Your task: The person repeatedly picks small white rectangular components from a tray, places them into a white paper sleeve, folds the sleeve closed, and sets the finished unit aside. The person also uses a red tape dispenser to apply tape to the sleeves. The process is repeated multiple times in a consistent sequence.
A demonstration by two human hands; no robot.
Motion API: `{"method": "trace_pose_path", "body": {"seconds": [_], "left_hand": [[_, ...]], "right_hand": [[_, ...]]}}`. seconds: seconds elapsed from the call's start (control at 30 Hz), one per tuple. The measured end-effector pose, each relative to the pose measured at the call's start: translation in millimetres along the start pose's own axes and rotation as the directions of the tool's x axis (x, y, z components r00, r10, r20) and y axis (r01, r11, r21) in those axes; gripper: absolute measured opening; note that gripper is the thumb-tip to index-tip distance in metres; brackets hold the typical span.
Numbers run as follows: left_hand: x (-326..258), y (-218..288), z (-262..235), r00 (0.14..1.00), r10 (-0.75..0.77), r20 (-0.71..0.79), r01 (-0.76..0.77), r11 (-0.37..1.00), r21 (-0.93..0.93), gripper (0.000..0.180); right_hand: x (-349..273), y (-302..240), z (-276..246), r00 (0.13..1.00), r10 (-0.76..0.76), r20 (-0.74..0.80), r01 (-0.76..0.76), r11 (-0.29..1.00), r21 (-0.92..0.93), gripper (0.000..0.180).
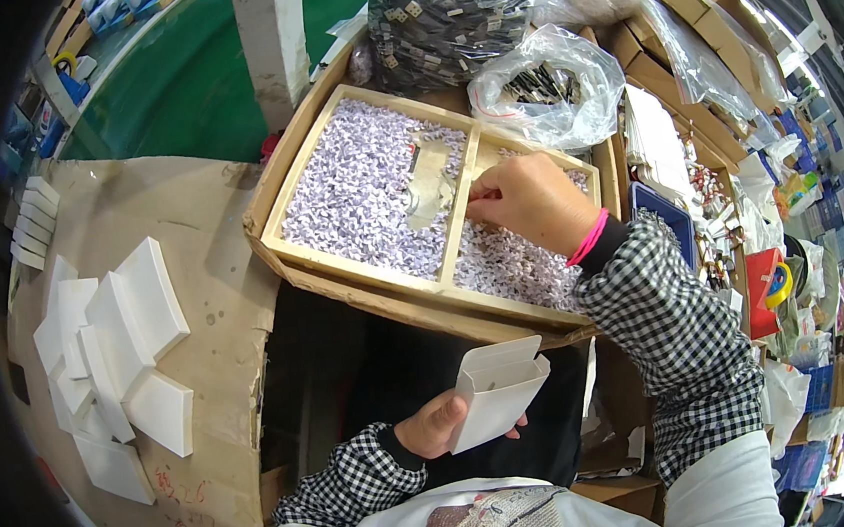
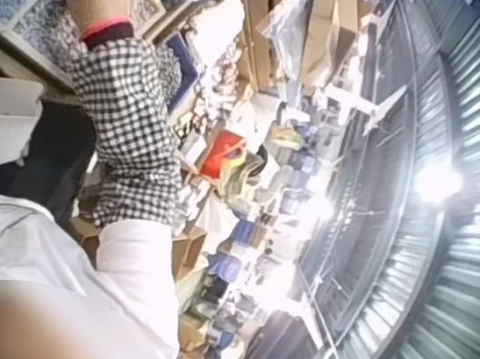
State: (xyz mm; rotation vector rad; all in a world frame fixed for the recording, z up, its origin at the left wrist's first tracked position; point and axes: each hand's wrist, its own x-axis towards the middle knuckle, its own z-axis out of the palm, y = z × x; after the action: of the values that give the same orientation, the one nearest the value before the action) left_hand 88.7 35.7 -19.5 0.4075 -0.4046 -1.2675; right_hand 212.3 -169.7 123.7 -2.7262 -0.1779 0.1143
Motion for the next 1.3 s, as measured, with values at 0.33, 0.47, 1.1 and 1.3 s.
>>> {"method": "trace_pose_path", "body": {"seconds": [0.33, 0.47, 1.1, 1.3], "left_hand": [[0.2, 2.1, 8.9, 0.999, 0.023, -0.044, -0.024, 0.999, -0.031, 0.097], [5.5, 4.3, 12.8, 1.0, 0.023, -0.02, -0.024, 0.997, -0.071, 0.094], [43.6, -28.5, 45.8, 0.988, -0.145, 0.048, 0.148, 0.987, -0.059, 0.097], [44.3, -29.1, 48.0, 0.988, -0.151, 0.042, 0.154, 0.986, -0.07, 0.099]], "right_hand": [[-35.5, -11.4, -33.6, 0.989, -0.094, -0.116, 0.1, 0.994, 0.052, 0.018], [-95.5, -36.3, -46.6, 0.978, -0.203, 0.041, 0.193, 0.965, 0.178, 0.014], [-188.0, 68.5, -58.8, 0.932, 0.11, -0.345, -0.191, 0.959, -0.209, 0.013], [-174.5, 105.1, -48.5, 0.958, 0.112, -0.263, -0.196, 0.927, -0.32, 0.016]]}}
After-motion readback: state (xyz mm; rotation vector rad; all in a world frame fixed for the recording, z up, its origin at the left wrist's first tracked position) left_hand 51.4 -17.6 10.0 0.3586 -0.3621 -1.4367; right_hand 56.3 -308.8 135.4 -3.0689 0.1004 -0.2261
